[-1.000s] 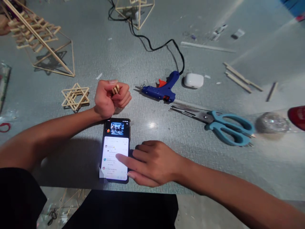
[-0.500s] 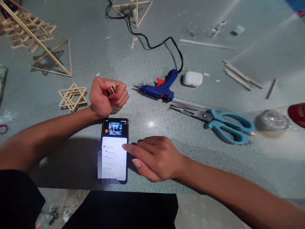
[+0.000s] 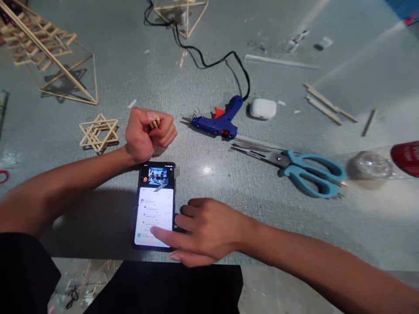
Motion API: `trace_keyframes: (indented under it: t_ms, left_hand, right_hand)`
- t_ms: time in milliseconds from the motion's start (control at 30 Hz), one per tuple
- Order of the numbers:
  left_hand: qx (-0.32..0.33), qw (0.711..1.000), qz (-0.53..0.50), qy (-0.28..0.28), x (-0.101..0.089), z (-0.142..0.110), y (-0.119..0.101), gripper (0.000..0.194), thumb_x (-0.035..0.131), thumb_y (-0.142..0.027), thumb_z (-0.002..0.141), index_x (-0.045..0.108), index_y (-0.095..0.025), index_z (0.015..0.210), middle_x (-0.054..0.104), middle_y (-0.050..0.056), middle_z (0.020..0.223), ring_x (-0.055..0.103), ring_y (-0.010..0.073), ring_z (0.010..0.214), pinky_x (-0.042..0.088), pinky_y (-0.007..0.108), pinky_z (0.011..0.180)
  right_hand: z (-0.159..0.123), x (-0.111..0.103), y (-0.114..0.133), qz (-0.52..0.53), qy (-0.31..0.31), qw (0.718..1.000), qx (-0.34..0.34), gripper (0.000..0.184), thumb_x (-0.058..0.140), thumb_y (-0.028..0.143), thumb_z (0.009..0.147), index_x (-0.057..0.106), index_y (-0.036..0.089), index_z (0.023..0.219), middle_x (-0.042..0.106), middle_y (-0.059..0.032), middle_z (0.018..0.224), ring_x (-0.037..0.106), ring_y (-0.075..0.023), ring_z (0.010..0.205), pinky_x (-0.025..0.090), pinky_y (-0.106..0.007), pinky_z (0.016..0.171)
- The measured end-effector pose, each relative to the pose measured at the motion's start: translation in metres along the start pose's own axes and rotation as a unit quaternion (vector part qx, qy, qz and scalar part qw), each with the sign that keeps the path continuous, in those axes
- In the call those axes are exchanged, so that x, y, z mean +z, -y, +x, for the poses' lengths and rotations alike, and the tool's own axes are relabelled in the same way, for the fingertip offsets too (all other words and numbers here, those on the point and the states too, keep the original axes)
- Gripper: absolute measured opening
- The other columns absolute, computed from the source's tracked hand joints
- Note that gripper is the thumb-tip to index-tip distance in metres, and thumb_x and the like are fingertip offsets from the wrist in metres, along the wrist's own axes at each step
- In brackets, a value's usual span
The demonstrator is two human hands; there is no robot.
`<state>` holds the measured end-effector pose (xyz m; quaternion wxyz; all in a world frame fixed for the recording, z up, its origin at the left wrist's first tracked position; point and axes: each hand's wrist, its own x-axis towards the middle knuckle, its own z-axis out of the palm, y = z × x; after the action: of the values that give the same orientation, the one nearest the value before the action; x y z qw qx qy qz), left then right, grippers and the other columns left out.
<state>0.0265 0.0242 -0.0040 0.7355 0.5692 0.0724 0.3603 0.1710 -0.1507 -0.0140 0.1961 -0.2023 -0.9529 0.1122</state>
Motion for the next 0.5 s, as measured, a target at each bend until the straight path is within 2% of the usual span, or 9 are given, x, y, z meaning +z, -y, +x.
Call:
trace_keyframes:
  t_ms: [200, 367, 500]
  left_hand:
    - [-0.012, 1.000, 0.004, -0.010, 0.0003, 0.0000, 0.0004, 0.057, 0.056, -0.058, 0.084, 0.025, -0.025, 0.050, 0.017, -0.008, 0.044, 0.015, 0.0055, 0.039, 0.010, 0.026, 0.039]
    - [-0.034, 0.998, 0.032, -0.035, 0.0015, 0.0002, 0.0006, 0.066, 0.050, -0.074, 0.086, 0.023, -0.025, 0.050, 0.017, -0.008, 0.045, 0.016, 0.0058, 0.039, 0.011, 0.027, 0.039]
    - [-0.028, 0.999, 0.027, -0.033, 0.0013, -0.0003, 0.0011, 0.064, 0.056, -0.068, 0.084, 0.024, -0.025, 0.049, 0.017, -0.008, 0.045, 0.016, 0.0053, 0.039, 0.010, 0.027, 0.040]
  right_hand:
    - [0.0003, 0.0029, 0.0026, -0.004, 0.016, 1.000, 0.001, 0.049, 0.027, 0.043, 0.110, 0.052, 0.017, 0.143, 0.058, 0.0024, 0.073, 0.050, -0.0176, 0.055, 0.033, -0.034, 0.051]
    - [0.0002, 0.0031, 0.0022, -0.012, 0.025, 1.000, -0.002, 0.050, 0.029, 0.045, 0.109, 0.052, 0.017, 0.144, 0.059, 0.0017, 0.074, 0.050, -0.0162, 0.056, 0.033, -0.033, 0.053]
    - [0.0012, 0.0037, 0.0026, -0.015, 0.025, 1.000, 0.002, 0.050, 0.029, 0.046, 0.110, 0.053, 0.017, 0.142, 0.059, 0.0016, 0.074, 0.050, -0.0161, 0.056, 0.033, -0.033, 0.053]
